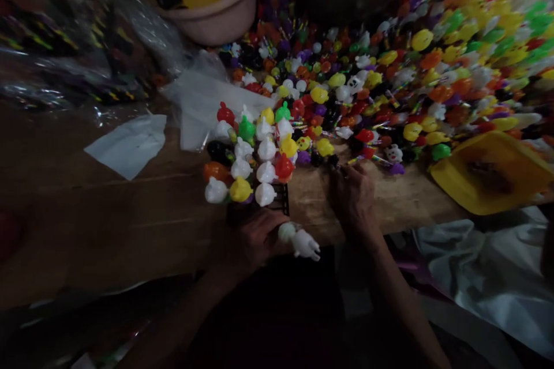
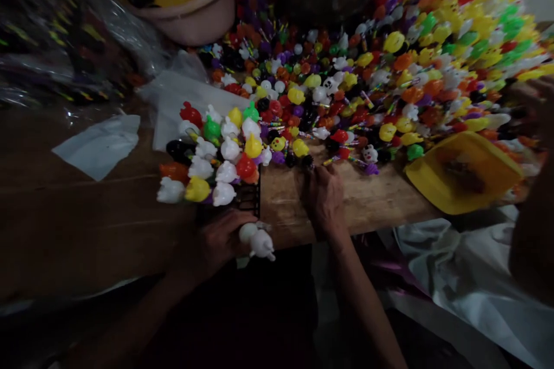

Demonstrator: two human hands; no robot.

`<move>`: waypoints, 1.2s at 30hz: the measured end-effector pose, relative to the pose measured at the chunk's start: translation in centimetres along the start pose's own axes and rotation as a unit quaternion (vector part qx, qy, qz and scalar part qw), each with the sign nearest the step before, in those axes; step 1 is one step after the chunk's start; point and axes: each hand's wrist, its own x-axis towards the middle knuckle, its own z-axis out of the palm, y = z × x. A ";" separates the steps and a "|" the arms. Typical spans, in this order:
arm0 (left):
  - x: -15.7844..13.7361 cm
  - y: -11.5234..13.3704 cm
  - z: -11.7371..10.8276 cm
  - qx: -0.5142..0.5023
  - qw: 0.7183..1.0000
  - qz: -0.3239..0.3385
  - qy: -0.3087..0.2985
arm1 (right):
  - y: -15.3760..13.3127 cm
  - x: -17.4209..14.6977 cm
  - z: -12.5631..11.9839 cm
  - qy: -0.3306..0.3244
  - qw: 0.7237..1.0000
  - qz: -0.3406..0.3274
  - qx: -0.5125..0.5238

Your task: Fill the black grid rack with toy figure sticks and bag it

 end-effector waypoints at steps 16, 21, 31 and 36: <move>-3.1 0.2 -0.7 0.120 0.989 0.079 0.016 | -5.4 -6.5 0.7 -0.091 0.936 0.048 0.337; -3.7 -0.2 -1.1 0.102 0.990 0.094 0.006 | -7.1 -6.5 2.3 -0.108 0.919 0.018 0.380; -4.1 -0.2 -0.6 0.075 0.995 0.067 0.021 | -6.8 -5.6 2.3 -0.113 0.947 -0.026 0.301; -4.4 -0.3 -0.2 0.056 0.997 0.048 0.025 | -6.1 -5.5 2.4 -0.091 0.966 -0.086 0.226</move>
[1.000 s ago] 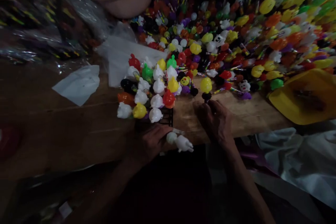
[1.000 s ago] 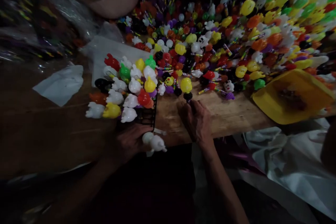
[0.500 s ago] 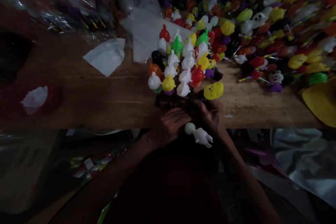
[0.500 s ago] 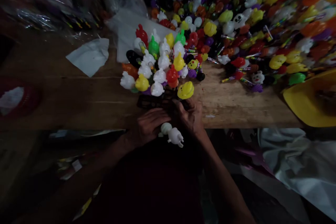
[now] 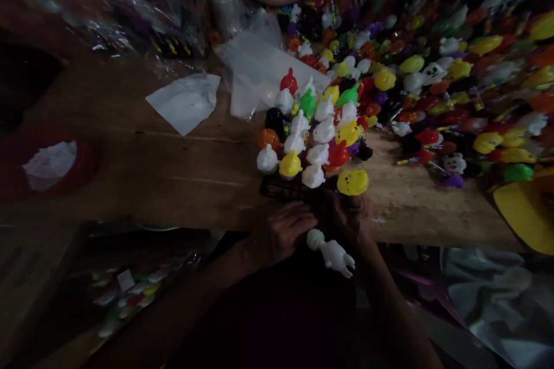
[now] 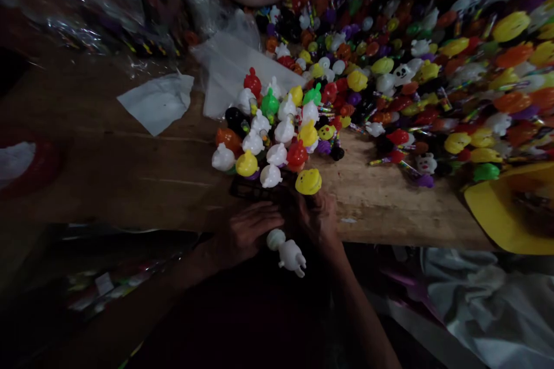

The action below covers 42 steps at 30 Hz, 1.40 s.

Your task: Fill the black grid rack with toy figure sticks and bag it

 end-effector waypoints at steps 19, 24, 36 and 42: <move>0.1 0.6 0.4 0.025 0.999 0.024 0.040 | -0.7 -0.1 -2.4 -0.046 0.993 0.004 0.105; 2.2 3.2 -1.1 -0.135 0.980 -0.095 0.109 | -2.7 -2.7 -6.2 0.028 0.993 0.071 0.085; 6.1 5.6 -0.5 -0.294 0.916 -0.270 -0.029 | -6.3 -2.4 -6.4 -0.005 0.990 0.052 0.127; 8.0 6.1 -5.3 -0.049 0.994 -0.094 0.038 | -5.9 0.1 -11.2 0.080 0.991 0.103 0.025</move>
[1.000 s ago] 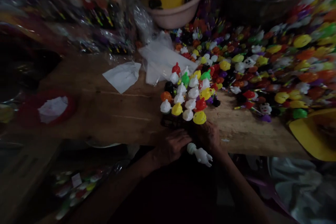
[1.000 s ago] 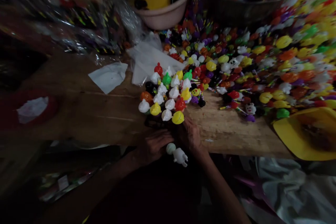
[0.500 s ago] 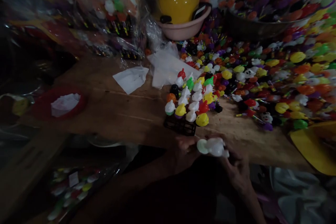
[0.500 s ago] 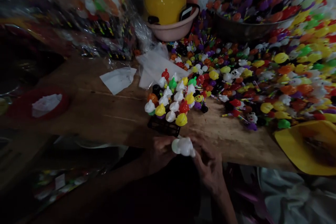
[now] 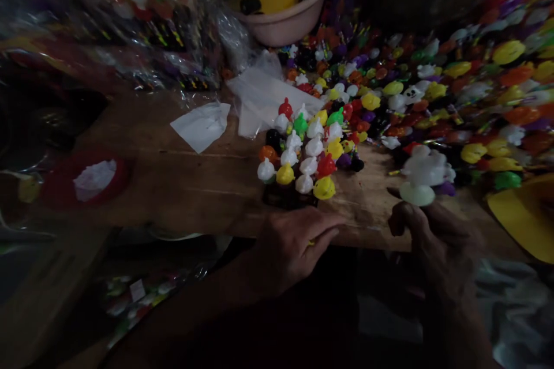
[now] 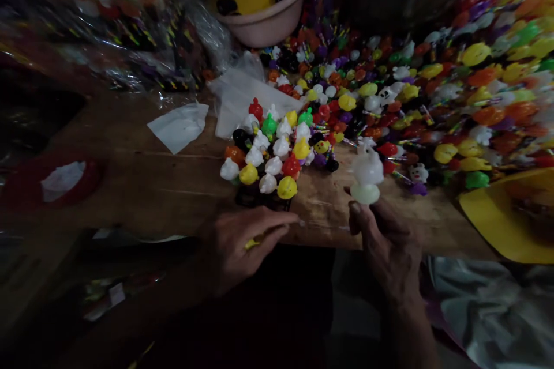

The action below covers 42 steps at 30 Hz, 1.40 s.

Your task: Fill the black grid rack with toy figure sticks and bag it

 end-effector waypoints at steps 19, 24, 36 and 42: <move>0.9 -0.8 0.0 0.331 0.925 -0.073 -0.172 | -6.8 9.3 0.2 -0.151 0.936 -0.298 -0.110; 1.7 -0.7 0.3 0.293 0.945 -0.080 -0.124 | -10.7 10.5 1.0 -0.259 0.909 -0.274 -0.177; 4.1 0.4 1.2 0.315 0.905 -0.199 -0.206 | -10.7 12.4 2.1 -0.266 0.914 -0.225 -0.208; 1.8 -0.2 1.3 0.343 0.912 -0.107 -0.199 | -12.1 12.0 1.9 -0.319 0.862 -0.302 -0.253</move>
